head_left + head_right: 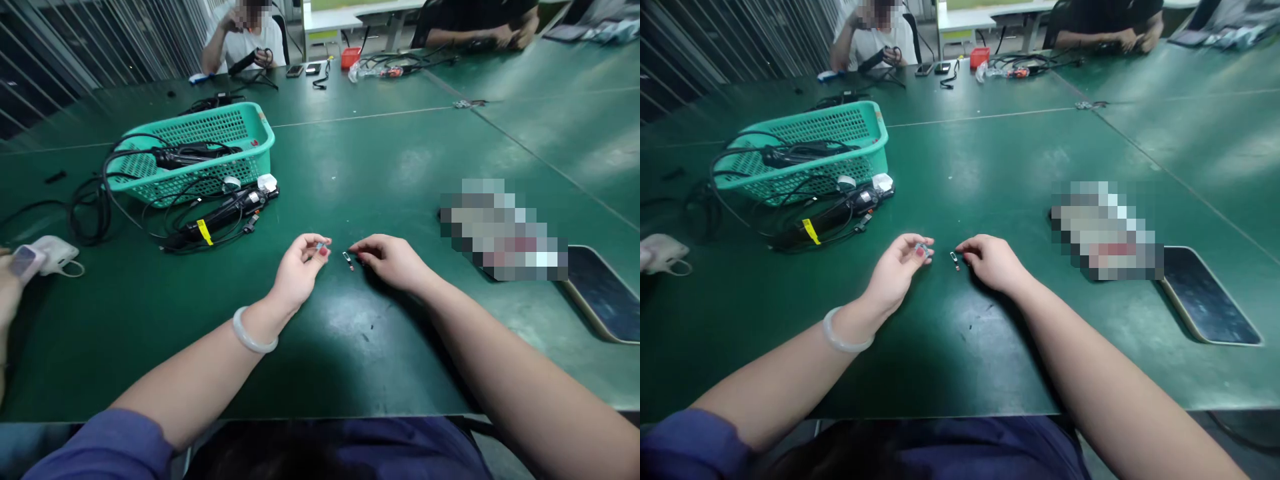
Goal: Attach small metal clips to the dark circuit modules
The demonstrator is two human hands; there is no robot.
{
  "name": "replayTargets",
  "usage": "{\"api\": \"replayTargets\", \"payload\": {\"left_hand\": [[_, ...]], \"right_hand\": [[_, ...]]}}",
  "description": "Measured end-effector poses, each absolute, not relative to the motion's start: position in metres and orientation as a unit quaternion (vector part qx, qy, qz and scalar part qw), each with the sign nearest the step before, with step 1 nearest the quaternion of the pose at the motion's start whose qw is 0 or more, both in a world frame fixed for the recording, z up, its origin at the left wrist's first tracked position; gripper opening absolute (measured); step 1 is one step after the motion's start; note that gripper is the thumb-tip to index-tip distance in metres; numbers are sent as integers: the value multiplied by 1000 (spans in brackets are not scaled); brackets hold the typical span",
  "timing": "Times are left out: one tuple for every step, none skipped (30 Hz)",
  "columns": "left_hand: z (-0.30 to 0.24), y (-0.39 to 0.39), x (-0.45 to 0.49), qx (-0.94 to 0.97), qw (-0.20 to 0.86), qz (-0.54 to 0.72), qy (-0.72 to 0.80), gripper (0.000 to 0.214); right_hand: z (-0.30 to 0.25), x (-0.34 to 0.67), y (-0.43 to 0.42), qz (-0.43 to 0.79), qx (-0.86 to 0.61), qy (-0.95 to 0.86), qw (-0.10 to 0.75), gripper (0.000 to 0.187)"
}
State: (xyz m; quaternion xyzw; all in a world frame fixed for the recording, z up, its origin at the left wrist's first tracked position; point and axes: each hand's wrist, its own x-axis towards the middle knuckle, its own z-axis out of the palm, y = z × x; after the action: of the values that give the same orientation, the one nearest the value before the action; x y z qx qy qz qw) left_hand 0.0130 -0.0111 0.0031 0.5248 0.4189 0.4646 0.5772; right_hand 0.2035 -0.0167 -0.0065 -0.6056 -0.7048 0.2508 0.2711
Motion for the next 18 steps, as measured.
{"api": "replayTargets", "payload": {"left_hand": [[0, -11, 12, 526, 593, 451, 409, 17], [-3, -10, 13, 528, 610, 438, 398, 18], [-4, -10, 13, 527, 624, 426, 390, 19], [-5, -9, 14, 524, 634, 419, 385, 19], [-6, -9, 15, 519, 640, 415, 385, 20], [-5, -8, 15, 512, 645, 414, 388, 21], [-5, -8, 15, 505, 648, 414, 392, 21], [-4, -8, 15, 498, 651, 414, 396, 21], [-4, -7, 15, 493, 654, 412, 400, 21], [-4, -7, 14, 489, 658, 410, 401, 23], [-4, -7, 14, 485, 662, 408, 400, 24], [-5, -6, 13, 482, 666, 407, 398, 26], [-5, -6, 13, 478, 669, 408, 396, 27], [-6, -5, 13, 473, 672, 410, 396, 28], [-6, -5, 13, 467, 675, 411, 397, 28], [-7, -5, 13, 460, 677, 413, 400, 28], [-7, -4, 13, 452, 678, 414, 405, 27], [-7, -4, 13, 444, 680, 414, 410, 27]], "right_hand": [[-5, 203, -17, 263, -606, -702, 265, 23], [-4, 204, -18, 280, -604, -698, 263, 23], [-2, 205, -18, 300, -600, -692, 267, 22], [0, 207, -18, 324, -594, -681, 280, 21], [3, 211, -17, 355, -585, -665, 300, 20], [6, 217, -15, 376, -574, -641, 343, 23], [9, 224, -12, 372, -567, -602, 421, 25], [11, 233, -9, 328, -565, -538, 532, 25], [14, 243, -6, 265, -560, -450, 643, 25], [15, 251, -2, 230, -557, -359, 713, 26], [16, 258, 0, 223, -567, -268, 746, 24], [17, 262, 2, 241, -577, -253, 738, 23], [16, 262, 2, 270, -586, -260, 719, 21], [15, 260, 1, 305, -593, -280, 690, 21], [14, 255, -2, 345, -598, -312, 653, 25], [13, 247, -5, 386, -599, -350, 609, 26], [12, 239, -8, 422, -600, -404, 546, 26], [10, 231, -12, 422, -614, -518, 420, 25]]}}
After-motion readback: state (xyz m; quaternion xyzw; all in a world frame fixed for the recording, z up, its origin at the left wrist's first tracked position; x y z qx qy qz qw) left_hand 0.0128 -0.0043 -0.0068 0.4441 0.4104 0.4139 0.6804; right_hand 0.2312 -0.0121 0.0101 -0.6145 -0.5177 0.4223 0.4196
